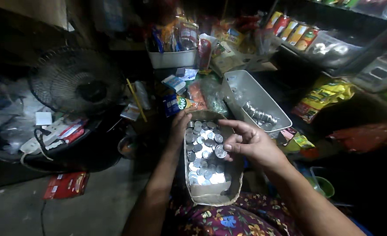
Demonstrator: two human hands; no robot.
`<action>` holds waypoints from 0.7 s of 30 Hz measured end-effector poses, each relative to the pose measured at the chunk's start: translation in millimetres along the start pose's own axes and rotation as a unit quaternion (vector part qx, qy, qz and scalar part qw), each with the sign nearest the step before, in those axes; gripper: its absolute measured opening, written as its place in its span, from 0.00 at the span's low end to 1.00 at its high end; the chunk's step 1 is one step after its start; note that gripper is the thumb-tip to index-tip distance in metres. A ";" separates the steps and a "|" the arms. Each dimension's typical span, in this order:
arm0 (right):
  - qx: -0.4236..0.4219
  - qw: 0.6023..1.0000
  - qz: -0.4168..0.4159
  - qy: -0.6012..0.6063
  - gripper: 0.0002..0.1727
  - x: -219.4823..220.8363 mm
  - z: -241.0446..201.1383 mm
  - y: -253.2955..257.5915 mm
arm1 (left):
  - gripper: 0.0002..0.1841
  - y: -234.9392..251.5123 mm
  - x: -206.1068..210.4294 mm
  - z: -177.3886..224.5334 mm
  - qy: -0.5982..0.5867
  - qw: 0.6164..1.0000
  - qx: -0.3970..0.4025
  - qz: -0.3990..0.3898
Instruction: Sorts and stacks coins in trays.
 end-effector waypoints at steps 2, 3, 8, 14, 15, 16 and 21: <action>-0.004 1.000 0.003 -0.007 0.32 0.8 -2.0 -3.0 | 0.20 0.1 -0.8 -1.4 0.000 1.000 -0.001 -0.002; -0.006 1.000 0.005 -0.013 0.32 1.1 -3.0 -4.3 | 0.20 0.5 -0.9 -2.5 -0.006 1.000 0.004 -0.002; -0.013 1.000 0.006 -0.024 0.33 2.4 -4.8 -8.1 | 0.20 -0.5 -0.4 -1.8 -0.018 1.000 0.007 0.001; -0.112 0.985 -0.013 0.134 0.16 -8.1 -8.0 -5.6 | 0.20 0.1 -1.1 -3.0 -0.017 1.000 0.000 0.002; -0.120 0.975 -0.009 0.187 0.14 -12.3 -8.1 -4.1 | 0.20 -0.2 -0.9 -3.0 -0.019 1.000 -0.002 0.003; -0.116 0.963 0.005 0.243 0.13 -16.4 -7.1 -2.6 | 0.19 -0.3 -0.8 -2.9 -0.020 1.000 -0.002 0.006; -0.039 0.933 0.045 0.356 0.15 -13.7 2.3 4.8 | 0.19 0.8 -0.5 -3.8 -0.030 1.000 -0.006 0.006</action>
Point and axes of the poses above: each hand's wrist, its own y-axis towards the middle knuckle, its own x-axis out of the palm, z = x × y, the point moved 9 cm from there along y, towards the middle knuckle, and after that the axes turned 7 degrees about -z, right-handed, at the moved point
